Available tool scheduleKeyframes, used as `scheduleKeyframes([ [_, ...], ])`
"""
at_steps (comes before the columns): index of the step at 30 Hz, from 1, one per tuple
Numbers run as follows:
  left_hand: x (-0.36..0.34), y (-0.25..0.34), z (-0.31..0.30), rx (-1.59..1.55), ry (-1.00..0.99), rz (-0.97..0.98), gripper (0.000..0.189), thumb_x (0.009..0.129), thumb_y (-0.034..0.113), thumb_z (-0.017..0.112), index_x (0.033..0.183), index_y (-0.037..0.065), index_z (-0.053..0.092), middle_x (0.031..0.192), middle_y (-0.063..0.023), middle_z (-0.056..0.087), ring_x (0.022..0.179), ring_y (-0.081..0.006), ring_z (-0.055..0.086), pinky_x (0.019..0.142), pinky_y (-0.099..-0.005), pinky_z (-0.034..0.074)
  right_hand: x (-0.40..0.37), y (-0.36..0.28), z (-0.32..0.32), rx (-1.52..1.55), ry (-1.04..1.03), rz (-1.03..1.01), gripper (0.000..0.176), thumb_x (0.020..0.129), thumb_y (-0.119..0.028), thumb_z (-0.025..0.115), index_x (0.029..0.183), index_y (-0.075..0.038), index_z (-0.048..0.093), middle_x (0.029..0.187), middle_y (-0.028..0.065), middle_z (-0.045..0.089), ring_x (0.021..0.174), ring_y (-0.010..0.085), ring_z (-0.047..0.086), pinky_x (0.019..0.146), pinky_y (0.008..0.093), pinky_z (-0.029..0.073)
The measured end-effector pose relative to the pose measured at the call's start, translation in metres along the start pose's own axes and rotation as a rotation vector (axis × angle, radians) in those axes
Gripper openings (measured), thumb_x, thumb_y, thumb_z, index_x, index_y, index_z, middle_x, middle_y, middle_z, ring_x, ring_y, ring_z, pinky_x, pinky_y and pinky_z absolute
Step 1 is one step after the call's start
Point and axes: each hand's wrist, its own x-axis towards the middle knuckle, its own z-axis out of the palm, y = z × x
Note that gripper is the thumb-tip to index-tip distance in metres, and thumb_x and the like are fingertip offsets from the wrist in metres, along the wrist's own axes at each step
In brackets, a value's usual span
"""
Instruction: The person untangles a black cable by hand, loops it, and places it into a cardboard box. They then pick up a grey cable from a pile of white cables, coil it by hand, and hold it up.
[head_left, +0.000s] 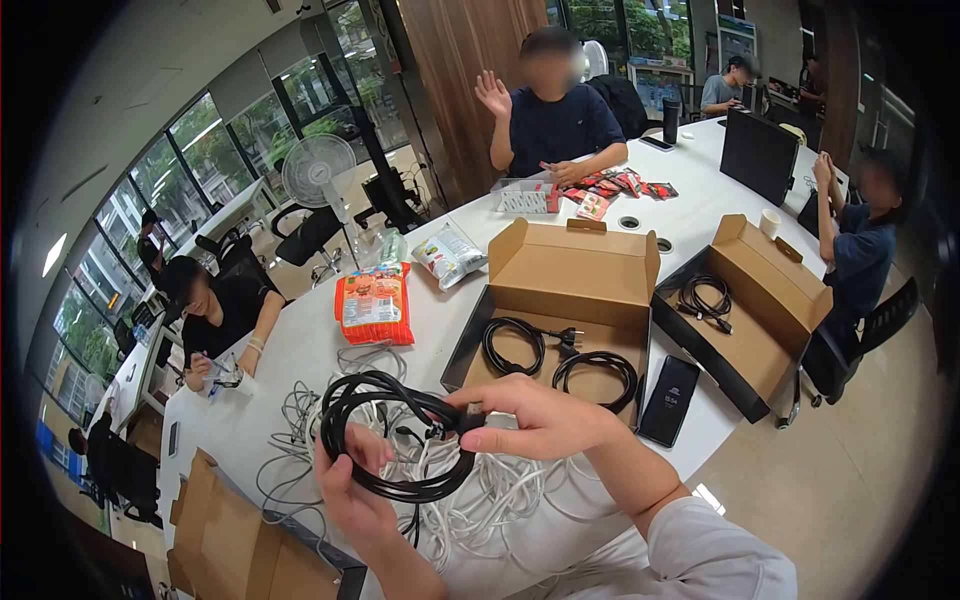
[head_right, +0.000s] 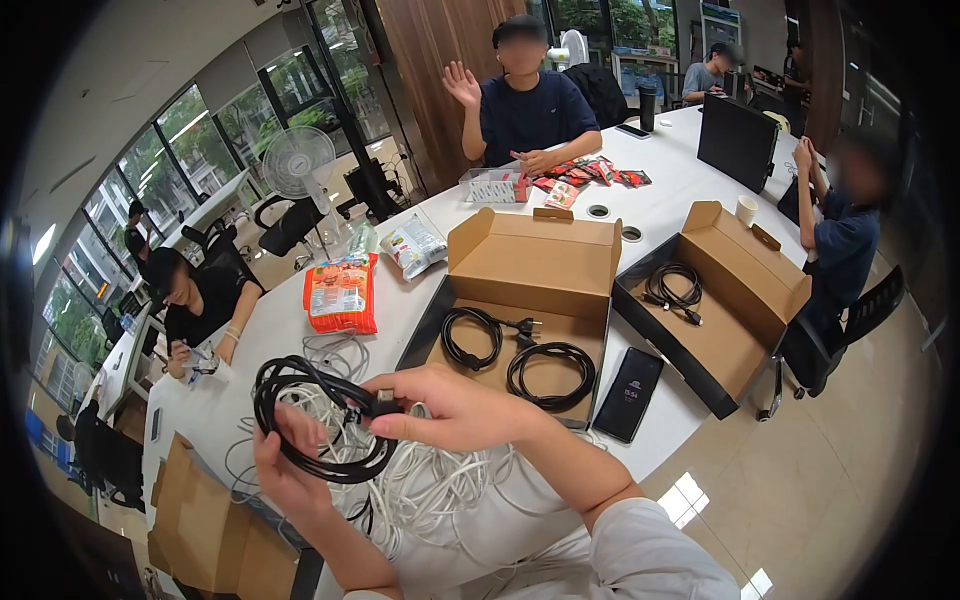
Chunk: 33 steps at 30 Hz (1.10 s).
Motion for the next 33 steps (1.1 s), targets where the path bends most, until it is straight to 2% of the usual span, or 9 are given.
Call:
scheduleKeyframes([
  [2, 0.002, -0.003, 0.000, 0.221, 0.098, 0.107, 0.031, 0.079, 0.019, 0.050, 0.103, -0.001, 0.048, 0.074, -0.0080, 0.049, 0.067, -0.0136, 0.043, 0.066, -0.0268, 0.035, -0.002, 0.000, 0.002, 0.017, 0.037, -0.067, 0.041, 0.087, -0.021, 0.065, 0.115, 0.006, 0.056, 0.091, 0.0128, 0.066, 0.078, 0.0179, 0.062, 0.070, 0.0305, 0.047],
  [3, 0.001, -0.003, -0.007, 0.303, 0.079, 0.097, 0.042, 0.077, 0.016, 0.049, 0.115, -0.003, 0.047, 0.092, -0.0101, 0.054, 0.082, -0.0148, 0.046, 0.078, -0.0274, 0.037, -0.002, -0.001, 0.002, -0.049, 0.062, -0.108, 0.041, 0.085, -0.021, 0.067, 0.114, 0.006, 0.057, 0.091, 0.0132, 0.066, 0.079, 0.0200, 0.062, 0.070, 0.0313, 0.047],
  [7, 0.004, 0.006, 0.004, 0.549, 0.147, 0.164, 0.051, 0.075, 0.013, 0.047, 0.123, -0.004, 0.045, 0.116, -0.0117, 0.050, 0.103, -0.0176, 0.045, 0.095, -0.0328, 0.034, -0.005, -0.013, -0.001, -0.279, 0.091, -0.137, 0.041, 0.082, -0.024, 0.069, 0.109, 0.005, 0.059, 0.088, 0.0147, 0.062, 0.079, 0.0292, 0.060, 0.069, 0.0353, 0.047],
  [12, -0.001, 0.011, 0.002, 0.677, 0.005, 0.181, 0.044, 0.073, 0.008, 0.050, 0.116, -0.003, 0.051, 0.113, -0.0122, 0.053, 0.102, -0.0192, 0.047, 0.094, -0.0327, 0.035, -0.015, -0.011, 0.000, -0.587, -0.104, -0.084, 0.045, 0.078, -0.028, 0.070, 0.110, 0.001, 0.058, 0.087, 0.0134, 0.057, 0.082, 0.0326, 0.058, 0.069, 0.0401, 0.047],
  [17, -0.004, 0.008, 0.014, 0.844, -0.191, 0.162, 0.031, 0.074, 0.006, 0.054, 0.104, -0.002, 0.058, 0.096, -0.0126, 0.059, 0.088, -0.0208, 0.053, 0.084, -0.0324, 0.041, -0.019, -0.015, -0.004, -0.509, -0.345, -0.089, 0.049, 0.076, -0.030, 0.068, 0.111, 0.001, 0.055, 0.087, 0.0134, 0.058, 0.081, 0.0345, 0.058, 0.068, 0.0418, 0.047],
  [19, -0.004, 0.006, 0.018, 0.867, -0.202, 0.169, 0.026, 0.075, 0.006, 0.055, 0.100, -0.002, 0.060, 0.086, -0.0114, 0.061, 0.081, -0.0207, 0.056, 0.077, -0.0319, 0.043, -0.022, -0.013, -0.004, -0.507, -0.325, -0.102, 0.050, 0.077, -0.033, 0.067, 0.113, 0.001, 0.056, 0.085, 0.0127, 0.057, 0.078, 0.0332, 0.058, 0.065, 0.0401, 0.047],
  [22, -0.005, 0.006, 0.016, 0.783, -0.243, 0.076, 0.026, 0.077, 0.008, 0.054, 0.100, -0.002, 0.060, 0.083, -0.0117, 0.060, 0.078, -0.0203, 0.056, 0.076, -0.0312, 0.042, -0.022, -0.012, -0.005, -0.563, -0.254, -0.110, 0.052, 0.077, -0.035, 0.067, 0.114, 0.000, 0.057, 0.084, 0.0125, 0.056, 0.075, 0.0323, 0.057, 0.063, 0.0393, 0.046],
  [26, -0.004, 0.002, 0.016, 0.762, -0.235, 0.105, 0.028, 0.082, 0.018, 0.054, 0.100, -0.003, 0.060, 0.082, -0.0112, 0.059, 0.075, -0.0191, 0.055, 0.074, -0.0302, 0.042, -0.023, -0.017, -0.007, -0.617, -0.174, -0.119, 0.052, 0.078, -0.034, 0.066, 0.115, 0.001, 0.056, 0.084, 0.0123, 0.056, 0.074, 0.0320, 0.057, 0.063, 0.0390, 0.046],
  [33, -0.010, -0.004, 0.018, 0.763, -0.236, 0.151, 0.056, 0.089, 0.048, 0.047, 0.100, -0.005, 0.058, 0.084, -0.0118, 0.058, 0.080, -0.0194, 0.053, 0.076, -0.0303, 0.039, -0.028, -0.024, -0.011, -0.494, 0.001, -0.292, 0.050, 0.079, -0.029, 0.066, 0.117, 0.002, 0.054, 0.087, 0.0126, 0.054, 0.080, 0.0308, 0.054, 0.071, 0.0380, 0.045],
])
